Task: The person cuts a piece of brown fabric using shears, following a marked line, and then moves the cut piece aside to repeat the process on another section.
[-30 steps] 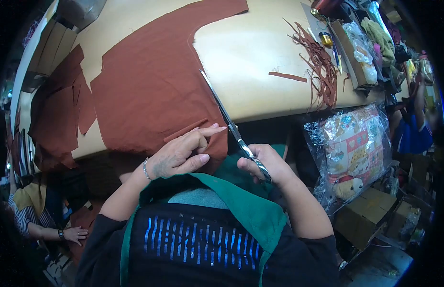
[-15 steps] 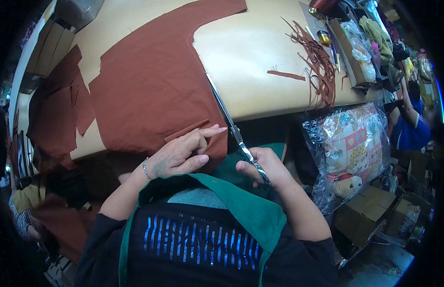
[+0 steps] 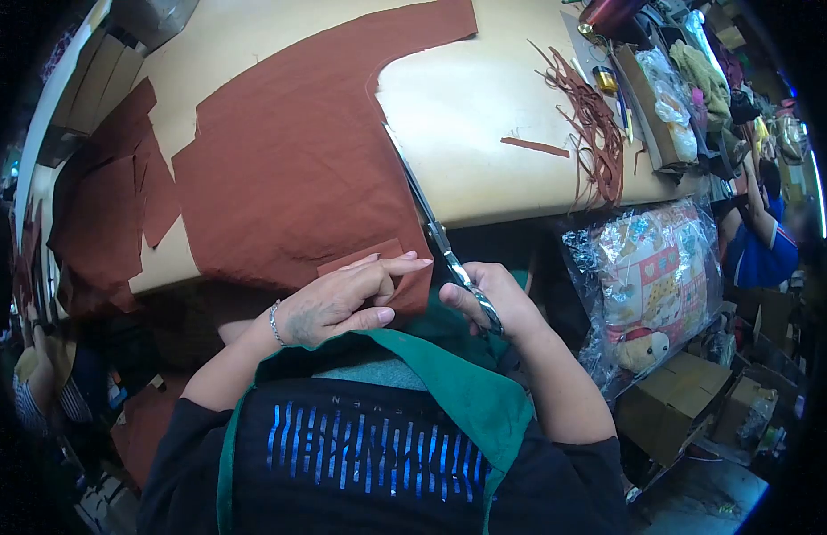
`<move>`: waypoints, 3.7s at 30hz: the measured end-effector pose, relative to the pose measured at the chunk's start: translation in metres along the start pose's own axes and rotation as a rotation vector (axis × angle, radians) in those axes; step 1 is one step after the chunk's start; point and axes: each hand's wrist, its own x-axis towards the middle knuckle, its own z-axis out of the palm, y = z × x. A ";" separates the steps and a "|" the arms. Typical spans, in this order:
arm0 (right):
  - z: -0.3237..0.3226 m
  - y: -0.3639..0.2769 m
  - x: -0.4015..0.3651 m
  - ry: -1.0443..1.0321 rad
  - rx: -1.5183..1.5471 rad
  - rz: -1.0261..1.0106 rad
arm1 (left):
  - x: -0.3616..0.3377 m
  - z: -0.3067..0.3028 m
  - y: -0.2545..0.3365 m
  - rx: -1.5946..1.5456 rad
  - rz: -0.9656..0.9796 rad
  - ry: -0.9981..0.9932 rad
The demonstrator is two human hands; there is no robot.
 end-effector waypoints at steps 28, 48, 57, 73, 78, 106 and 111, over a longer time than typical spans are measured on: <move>-0.001 -0.013 0.007 0.054 -0.044 0.030 | -0.009 0.006 0.001 -0.001 0.069 -0.092; -0.007 -0.013 0.005 0.072 -0.150 0.084 | -0.009 -0.045 -0.026 1.187 -0.320 0.107; -0.025 0.006 -0.020 -0.034 -0.055 0.079 | -0.018 -0.012 -0.019 1.225 -0.191 0.212; -0.033 0.006 0.001 -0.202 0.014 0.066 | -0.021 0.026 -0.022 1.123 -0.231 0.248; -0.030 -0.003 -0.006 -0.162 0.030 0.080 | -0.021 0.026 -0.018 1.106 -0.251 0.229; -0.022 0.017 -0.020 -0.030 0.016 0.082 | -0.007 0.019 -0.006 0.977 -0.001 0.346; -0.032 0.011 -0.021 -0.121 0.002 0.008 | -0.004 0.023 -0.005 0.838 -0.160 0.327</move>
